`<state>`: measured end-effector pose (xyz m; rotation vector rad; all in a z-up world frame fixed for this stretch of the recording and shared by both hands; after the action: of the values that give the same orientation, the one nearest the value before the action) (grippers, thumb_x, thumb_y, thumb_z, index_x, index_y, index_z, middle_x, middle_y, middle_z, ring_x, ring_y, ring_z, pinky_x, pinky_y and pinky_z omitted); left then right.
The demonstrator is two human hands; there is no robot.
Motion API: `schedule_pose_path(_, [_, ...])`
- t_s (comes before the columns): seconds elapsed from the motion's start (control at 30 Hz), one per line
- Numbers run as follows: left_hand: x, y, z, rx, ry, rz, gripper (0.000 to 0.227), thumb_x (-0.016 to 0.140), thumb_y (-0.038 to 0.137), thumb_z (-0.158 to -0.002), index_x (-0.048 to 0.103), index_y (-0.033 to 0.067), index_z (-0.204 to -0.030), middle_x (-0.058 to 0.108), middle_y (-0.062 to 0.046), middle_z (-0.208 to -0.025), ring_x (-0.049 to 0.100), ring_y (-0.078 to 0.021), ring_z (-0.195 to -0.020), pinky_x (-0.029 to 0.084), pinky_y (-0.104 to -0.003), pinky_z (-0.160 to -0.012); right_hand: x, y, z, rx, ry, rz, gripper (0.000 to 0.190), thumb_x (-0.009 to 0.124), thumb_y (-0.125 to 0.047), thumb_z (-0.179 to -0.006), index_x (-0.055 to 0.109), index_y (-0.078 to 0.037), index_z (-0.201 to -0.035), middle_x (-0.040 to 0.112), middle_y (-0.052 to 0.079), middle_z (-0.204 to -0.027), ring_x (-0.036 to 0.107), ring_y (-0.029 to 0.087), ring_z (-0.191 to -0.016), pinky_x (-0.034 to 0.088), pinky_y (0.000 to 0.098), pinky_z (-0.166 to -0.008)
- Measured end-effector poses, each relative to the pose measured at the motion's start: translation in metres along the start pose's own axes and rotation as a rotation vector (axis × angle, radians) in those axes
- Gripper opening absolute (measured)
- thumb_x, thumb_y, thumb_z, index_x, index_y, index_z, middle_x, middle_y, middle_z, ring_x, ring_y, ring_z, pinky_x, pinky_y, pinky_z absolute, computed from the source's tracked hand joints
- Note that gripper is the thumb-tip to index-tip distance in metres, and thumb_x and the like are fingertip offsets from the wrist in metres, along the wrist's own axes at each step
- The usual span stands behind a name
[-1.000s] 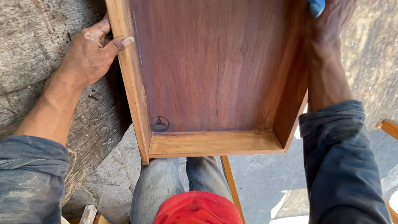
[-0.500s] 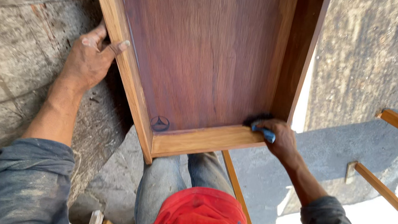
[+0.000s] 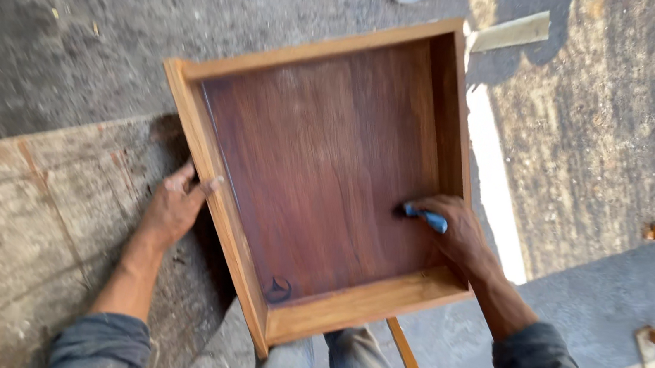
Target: The person stains a wooden drawer using a brush, applying a dark liquid to the interior surfaces of the drawer.
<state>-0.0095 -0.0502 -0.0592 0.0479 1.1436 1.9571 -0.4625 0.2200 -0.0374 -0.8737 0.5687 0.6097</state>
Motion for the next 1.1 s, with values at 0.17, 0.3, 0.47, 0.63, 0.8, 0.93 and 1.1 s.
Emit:
schedule_pose_path(0.17, [0.006, 0.038, 0.008, -0.084, -0.01, 0.019, 0.07, 0.07, 0.038, -0.106, 0.056, 0.012, -0.17, 0.07, -0.021, -0.154, 0.066, -0.0406, -0.14, 0.051, -0.061, -0.12, -0.05, -0.018, -0.112, -0.28, 0.349, -0.04, 0.035, 0.057, -0.049, -0.115, 0.078, -0.032, -0.138, 0.077, 0.003, -0.135, 0.07, 0.039, -0.13, 0.055, 0.0518, -0.114])
schedule_pose_path(0.3, [0.006, -0.002, -0.014, -0.105, -0.02, -0.041, 0.075, 0.072, 0.039, -0.107, 0.051, 0.0071, -0.172, 0.066, -0.026, -0.157, 0.063, -0.044, -0.143, 0.05, -0.062, -0.121, -0.086, -0.054, -0.168, -0.316, 0.523, -0.1, 0.036, 0.059, -0.043, -0.114, 0.078, -0.026, -0.139, 0.077, 0.008, -0.131, 0.071, 0.044, -0.123, 0.058, 0.0549, -0.106])
schedule_pose_path(0.47, [0.006, 0.031, 0.003, -0.381, -0.037, 0.022, 0.098, 0.069, 0.051, -0.098, 0.033, 0.0027, -0.175, 0.04, -0.018, -0.179, 0.035, -0.0321, -0.17, 0.033, -0.043, -0.137, -0.075, -0.056, -0.148, 0.106, 1.049, -0.505, 0.033, 0.085, -0.011, -0.104, 0.076, -0.007, -0.135, 0.087, 0.015, -0.119, 0.088, 0.027, -0.095, 0.076, 0.0437, -0.084])
schedule_pose_path(0.63, [0.006, 0.02, -0.004, -0.32, -0.026, 0.006, 0.092, 0.07, 0.048, -0.099, 0.04, 0.0003, -0.171, 0.052, -0.016, -0.173, 0.046, -0.026, -0.164, 0.036, -0.035, -0.134, -0.002, -0.047, -0.176, 0.341, 1.197, -1.141, 0.032, 0.083, -0.013, -0.103, 0.072, -0.011, -0.133, 0.084, 0.01, -0.11, 0.081, 0.022, -0.09, 0.071, 0.0332, -0.072])
schedule_pose_path(0.8, [0.006, 0.047, 0.0, -0.328, -0.053, -0.001, 0.078, 0.068, 0.045, -0.099, 0.054, 0.0131, -0.169, 0.074, -0.005, -0.154, 0.065, -0.0187, -0.146, 0.047, -0.033, -0.123, 0.02, -0.089, -0.216, 0.281, 1.056, -1.186, 0.021, 0.076, -0.01, -0.098, 0.068, -0.01, -0.117, 0.075, 0.017, -0.111, 0.078, 0.022, -0.065, 0.069, 0.0312, -0.049])
schedule_pose_path(0.93, [0.01, 0.027, -0.005, -0.299, -0.047, 0.093, 0.072, 0.069, 0.039, -0.1, 0.056, 0.0139, -0.167, 0.071, -0.005, -0.158, 0.061, -0.0176, -0.149, 0.044, -0.032, -0.128, 0.003, -0.045, -0.216, 0.334, 1.152, -0.822, 0.019, 0.074, -0.007, -0.102, 0.074, -0.014, -0.119, 0.08, 0.009, -0.119, 0.075, 0.021, -0.1, 0.063, 0.0332, -0.084])
schedule_pose_path(1.1, [0.004, 0.051, 0.003, -0.369, -0.06, 0.025, 0.084, 0.068, 0.051, -0.096, 0.053, 0.0134, -0.169, 0.066, -0.006, -0.165, 0.057, -0.0211, -0.156, 0.04, -0.035, -0.134, -0.016, -0.028, -0.21, 0.399, 1.26, -0.746, 0.023, 0.081, -0.012, -0.095, 0.08, -0.021, -0.117, 0.084, 0.0, -0.121, 0.078, 0.018, -0.115, 0.058, 0.033, -0.103])
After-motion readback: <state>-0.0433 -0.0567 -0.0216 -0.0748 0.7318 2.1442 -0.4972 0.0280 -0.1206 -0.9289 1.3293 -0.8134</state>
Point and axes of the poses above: each hand's wrist, its own z-axis away from the middle knuckle, its own x-axis out of the palm, y = z × x, the point moved 7 cm from there along -z, towards the middle knuckle
